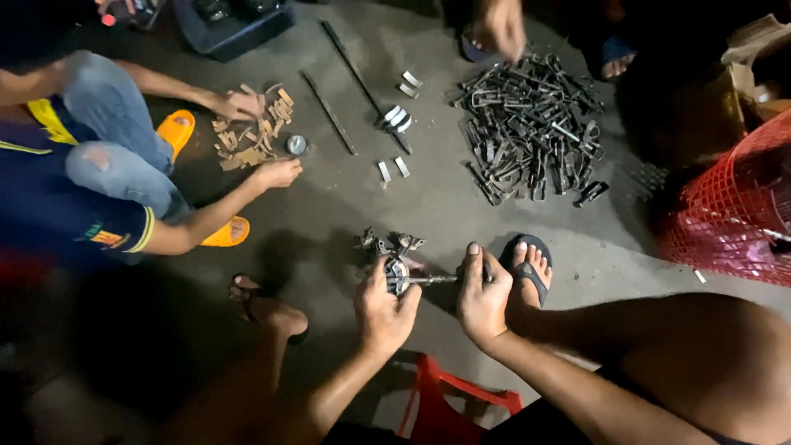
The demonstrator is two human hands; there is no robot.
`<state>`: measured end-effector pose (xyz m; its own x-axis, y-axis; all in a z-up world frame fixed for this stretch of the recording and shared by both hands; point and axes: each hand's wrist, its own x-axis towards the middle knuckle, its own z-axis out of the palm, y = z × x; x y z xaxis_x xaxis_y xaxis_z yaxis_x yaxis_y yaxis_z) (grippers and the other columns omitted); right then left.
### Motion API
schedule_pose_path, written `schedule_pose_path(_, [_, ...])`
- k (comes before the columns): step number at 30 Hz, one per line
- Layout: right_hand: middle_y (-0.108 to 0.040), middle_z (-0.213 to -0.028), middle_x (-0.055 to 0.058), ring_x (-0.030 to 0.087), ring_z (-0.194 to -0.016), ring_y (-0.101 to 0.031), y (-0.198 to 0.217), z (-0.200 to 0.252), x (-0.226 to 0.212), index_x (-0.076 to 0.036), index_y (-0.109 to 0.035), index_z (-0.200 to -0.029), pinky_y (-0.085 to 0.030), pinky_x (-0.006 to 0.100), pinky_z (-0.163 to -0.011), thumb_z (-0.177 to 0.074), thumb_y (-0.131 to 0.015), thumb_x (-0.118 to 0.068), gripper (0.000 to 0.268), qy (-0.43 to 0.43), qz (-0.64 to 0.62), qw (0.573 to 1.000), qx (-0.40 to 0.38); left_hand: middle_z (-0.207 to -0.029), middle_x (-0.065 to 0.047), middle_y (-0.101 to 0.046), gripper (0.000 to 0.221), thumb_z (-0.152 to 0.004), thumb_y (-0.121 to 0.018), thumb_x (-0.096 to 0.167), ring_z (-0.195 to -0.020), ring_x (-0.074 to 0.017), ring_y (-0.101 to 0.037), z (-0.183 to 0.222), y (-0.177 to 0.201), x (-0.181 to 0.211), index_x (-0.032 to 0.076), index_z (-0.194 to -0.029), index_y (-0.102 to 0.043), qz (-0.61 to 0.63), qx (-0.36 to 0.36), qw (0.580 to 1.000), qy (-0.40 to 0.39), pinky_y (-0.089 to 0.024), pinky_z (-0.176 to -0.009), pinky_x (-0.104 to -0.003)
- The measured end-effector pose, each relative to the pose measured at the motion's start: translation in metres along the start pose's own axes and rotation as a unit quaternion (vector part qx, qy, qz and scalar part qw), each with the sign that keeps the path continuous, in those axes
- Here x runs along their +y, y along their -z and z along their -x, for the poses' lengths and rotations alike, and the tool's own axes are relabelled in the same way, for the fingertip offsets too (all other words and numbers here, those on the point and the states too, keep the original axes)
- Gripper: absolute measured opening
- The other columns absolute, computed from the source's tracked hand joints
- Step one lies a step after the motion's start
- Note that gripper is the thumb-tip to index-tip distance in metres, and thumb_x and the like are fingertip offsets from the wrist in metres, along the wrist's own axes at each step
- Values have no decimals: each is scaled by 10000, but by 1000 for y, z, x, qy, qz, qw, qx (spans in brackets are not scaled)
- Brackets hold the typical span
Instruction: Assembling various metal mechanical components on a workshop floor.
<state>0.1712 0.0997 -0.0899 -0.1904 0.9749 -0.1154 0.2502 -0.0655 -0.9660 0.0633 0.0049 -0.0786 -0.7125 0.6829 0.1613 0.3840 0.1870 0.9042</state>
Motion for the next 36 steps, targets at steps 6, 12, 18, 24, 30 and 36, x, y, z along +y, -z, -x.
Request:
schedule_pose_path(6, [-470, -477, 62, 162, -468, -445, -1, 1, 10, -57, -562, -608, -497, 331, -606, -1101, -554, -240, 525, -70, -38, 997, 15, -843, -25, -799, 315, -671, -722, -18, -780, -239, -781, -11, 0, 3, 134, -944, -680, -36, -32, 998, -46, -608, -722, -341])
schedule_pose_path(12, [-462, -508, -1, 129, -521, -415, 2, 1, 1, -102, -532, -564, -417, 293, -614, -1084, -552, -204, 530, -100, -20, 995, 8, -826, 2, -801, 333, -644, -729, 11, -758, -231, -776, -15, -4, -7, 135, -947, -669, -67, -22, 994, -80, -598, -721, -313])
schedule_pose_path(18, [-704, -661, 49, 171, -764, -719, 10, -26, 85, -151, -655, -753, 76, 625, -1224, -1107, -542, -356, 425, 52, 86, 994, -48, -828, -246, -746, 452, -637, -762, 73, -815, -428, -754, -38, 2, 3, -64, -1060, -684, -87, -21, 993, -74, -592, -727, -493])
schedule_pose_path(24, [-676, -552, 92, 112, -595, -563, 25, -41, -7, -106, -736, -764, -523, 409, -881, -1012, -671, -350, 354, 64, 38, 971, -227, -1002, -199, -797, 656, -644, -686, -47, -981, -312, -778, -60, 26, 2, -4, -1299, -664, 48, -108, 993, 0, -576, -936, -414])
schedule_pose_path(30, [-466, -524, 33, 88, -399, -375, 29, -20, -19, 23, -639, -861, -297, 191, -343, -1007, -673, -345, 397, -287, -202, 819, -454, -1262, -188, -733, 781, -672, -702, -67, -1166, -402, -689, -75, 45, 5, 60, -1435, -594, -87, -220, 950, -203, -529, -990, -487])
schedule_pose_path(36, [-723, -646, 59, 114, -610, -574, 26, -23, -12, -110, -815, -912, -476, 268, -585, -796, -903, -244, 198, 11, -54, 939, -340, -1630, -326, -308, 1209, -712, -880, 75, -1499, -513, -286, -94, 75, 21, 60, -1668, -140, -232, -295, 914, -152, -203, -1151, -724])
